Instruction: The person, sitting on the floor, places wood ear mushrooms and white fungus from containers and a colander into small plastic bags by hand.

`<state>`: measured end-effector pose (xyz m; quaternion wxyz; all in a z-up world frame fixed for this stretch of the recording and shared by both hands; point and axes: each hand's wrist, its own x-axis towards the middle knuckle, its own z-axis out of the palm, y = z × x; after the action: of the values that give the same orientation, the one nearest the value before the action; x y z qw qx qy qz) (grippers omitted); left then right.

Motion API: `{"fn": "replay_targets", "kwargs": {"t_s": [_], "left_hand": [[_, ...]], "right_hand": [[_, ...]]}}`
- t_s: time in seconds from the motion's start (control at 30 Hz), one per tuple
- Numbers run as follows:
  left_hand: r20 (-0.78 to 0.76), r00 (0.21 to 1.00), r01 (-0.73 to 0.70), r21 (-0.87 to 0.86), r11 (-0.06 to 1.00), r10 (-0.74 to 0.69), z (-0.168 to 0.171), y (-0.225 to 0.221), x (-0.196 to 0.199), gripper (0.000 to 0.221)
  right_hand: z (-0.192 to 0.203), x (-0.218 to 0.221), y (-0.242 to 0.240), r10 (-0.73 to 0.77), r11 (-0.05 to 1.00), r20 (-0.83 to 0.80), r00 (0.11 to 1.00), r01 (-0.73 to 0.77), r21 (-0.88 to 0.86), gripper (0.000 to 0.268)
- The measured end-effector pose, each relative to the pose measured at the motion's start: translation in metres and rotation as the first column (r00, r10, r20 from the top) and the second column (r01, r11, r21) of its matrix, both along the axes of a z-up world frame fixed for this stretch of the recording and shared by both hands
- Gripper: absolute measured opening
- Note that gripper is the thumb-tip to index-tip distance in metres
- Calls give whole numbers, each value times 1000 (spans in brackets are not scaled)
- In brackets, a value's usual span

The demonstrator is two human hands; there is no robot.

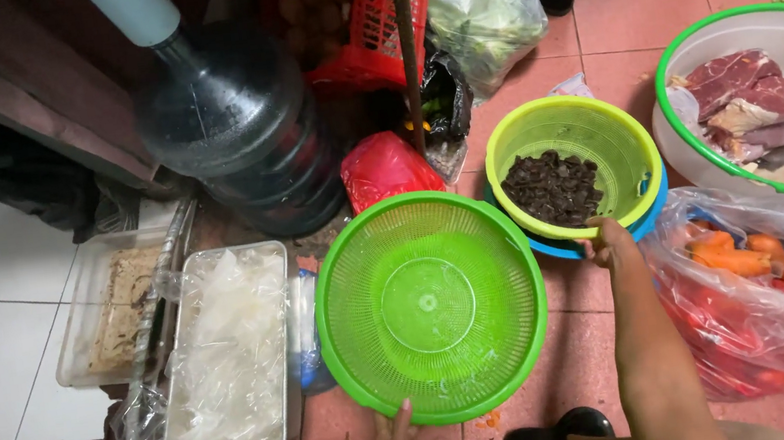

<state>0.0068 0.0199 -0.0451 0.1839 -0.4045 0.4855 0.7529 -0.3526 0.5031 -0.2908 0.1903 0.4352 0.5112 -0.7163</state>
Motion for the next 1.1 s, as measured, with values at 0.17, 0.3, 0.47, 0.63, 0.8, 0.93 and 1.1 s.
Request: {"fn": "replay_targets", "kwargs": {"t_s": [0.17, 0.3, 0.47, 0.63, 0.8, 0.93, 1.1], "left_hand": [[-49, 998, -35, -99, 994, 30, 19, -5, 4, 84], [-245, 958, -202, -203, 958, 150, -10, -12, 11, 83], [-679, 734, -404, -412, 817, 20, 55, -42, -12, 74], [-720, 671, -132, -347, 928, -174, 133, -68, -110, 70], [-756, 544, 78, -386, 919, -364, 155, -70, -225, 98], [-504, 500, 308, -658, 688, -705, 163, -83, -232, 78], [-430, 559, 127, -800, 586, -709, 40, -128, -233, 30]], "right_hand": [[17, 5, -7, -213, 975, -127, 969, 219, 43, 15], [54, 18, 11, -253, 957, -411, 876, 290, 29, 18], [201, 51, 21, -129, 958, -606, 785, 256, 128, 16], [335, 89, -1, 114, 922, -780, 615, 227, 314, 20], [432, 119, -58, 439, 835, -788, 431, 129, 535, 19], [446, 141, -128, 638, 642, -625, 450, 139, 754, 27], [373, 131, -162, 838, 403, -457, 298, 225, 887, 29]]}}
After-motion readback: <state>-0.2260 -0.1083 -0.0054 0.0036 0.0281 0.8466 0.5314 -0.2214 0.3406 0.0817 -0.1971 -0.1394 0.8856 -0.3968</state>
